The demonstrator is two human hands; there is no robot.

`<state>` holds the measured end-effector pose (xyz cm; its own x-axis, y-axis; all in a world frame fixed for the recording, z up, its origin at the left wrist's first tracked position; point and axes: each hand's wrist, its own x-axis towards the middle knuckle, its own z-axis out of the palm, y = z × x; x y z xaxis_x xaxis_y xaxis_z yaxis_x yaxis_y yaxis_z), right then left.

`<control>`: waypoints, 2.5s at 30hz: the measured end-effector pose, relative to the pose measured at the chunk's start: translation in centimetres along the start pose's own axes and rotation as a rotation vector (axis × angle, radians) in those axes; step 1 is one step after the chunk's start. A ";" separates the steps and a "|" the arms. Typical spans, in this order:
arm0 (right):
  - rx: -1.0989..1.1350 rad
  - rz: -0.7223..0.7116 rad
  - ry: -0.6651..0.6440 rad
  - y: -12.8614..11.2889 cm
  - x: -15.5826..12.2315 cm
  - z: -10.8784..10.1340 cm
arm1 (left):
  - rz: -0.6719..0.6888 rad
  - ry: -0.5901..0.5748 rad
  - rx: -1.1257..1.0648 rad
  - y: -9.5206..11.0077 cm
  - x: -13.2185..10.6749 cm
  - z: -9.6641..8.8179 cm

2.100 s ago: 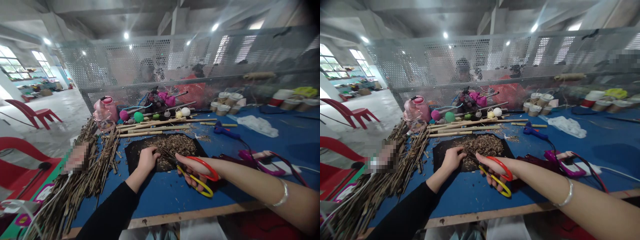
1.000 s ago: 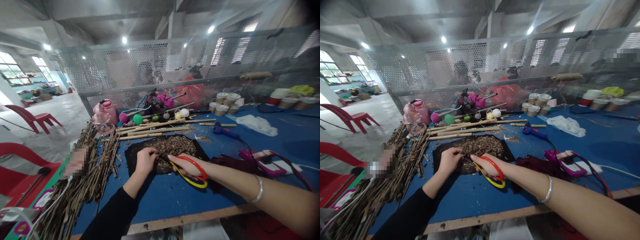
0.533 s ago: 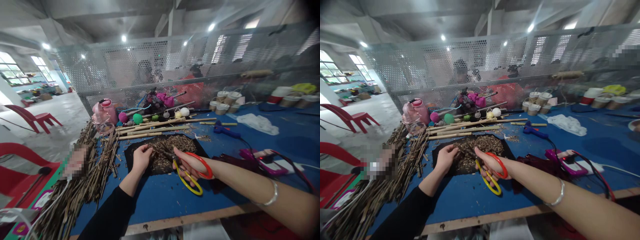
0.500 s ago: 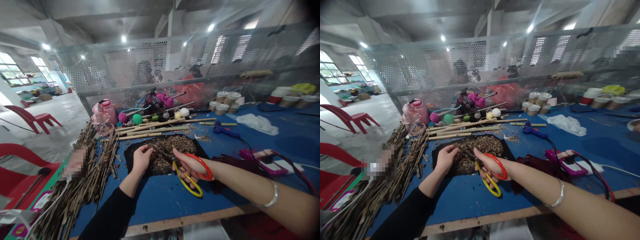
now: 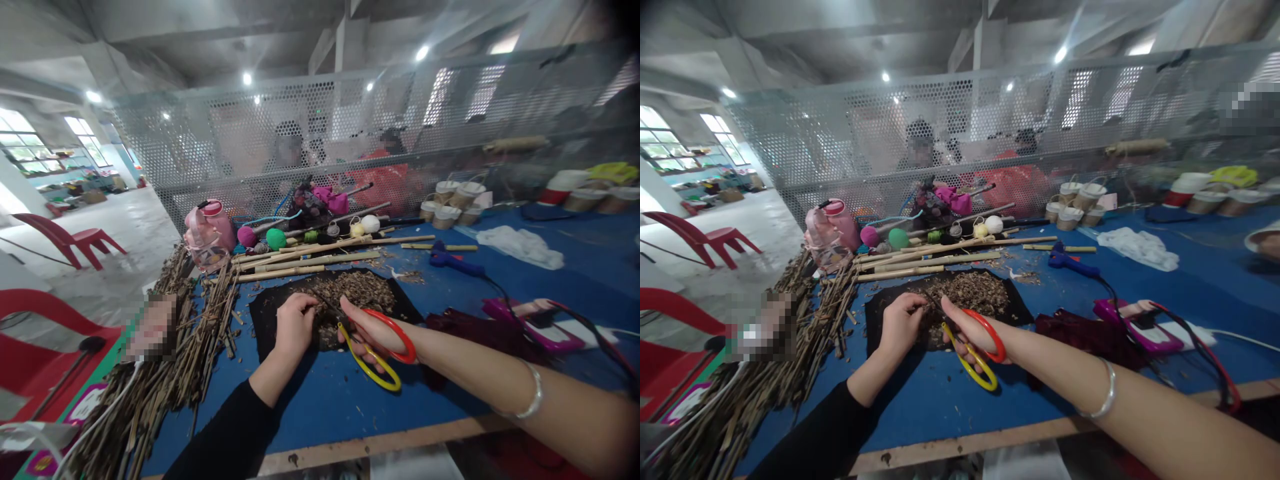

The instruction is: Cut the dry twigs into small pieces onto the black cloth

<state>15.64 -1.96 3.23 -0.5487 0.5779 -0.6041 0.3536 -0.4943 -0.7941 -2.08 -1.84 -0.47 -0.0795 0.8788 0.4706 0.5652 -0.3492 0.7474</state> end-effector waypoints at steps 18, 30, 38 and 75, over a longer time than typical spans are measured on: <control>0.008 0.014 0.011 0.6 -1.5 -0.6 | -0.202 -0.233 0.083 -1.9 1.7 -1.3; 0.061 0.096 -0.004 0.6 -4.0 -1.8 | -0.140 -0.141 0.386 -2.5 1.9 -3.1; 0.029 0.012 -0.015 1.9 -4.1 -2.1 | -0.225 -0.476 0.671 -3.5 3.1 -6.4; 0.223 -0.119 0.136 4.4 -5.6 -4.8 | 0.226 -0.413 0.644 2.0 2.8 3.6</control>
<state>23.90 -4.26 2.78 -0.4643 0.7146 -0.5232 0.1093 -0.5400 -0.8345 1.73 1.06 0.61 0.3334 0.9026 0.2725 0.9045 -0.3877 0.1775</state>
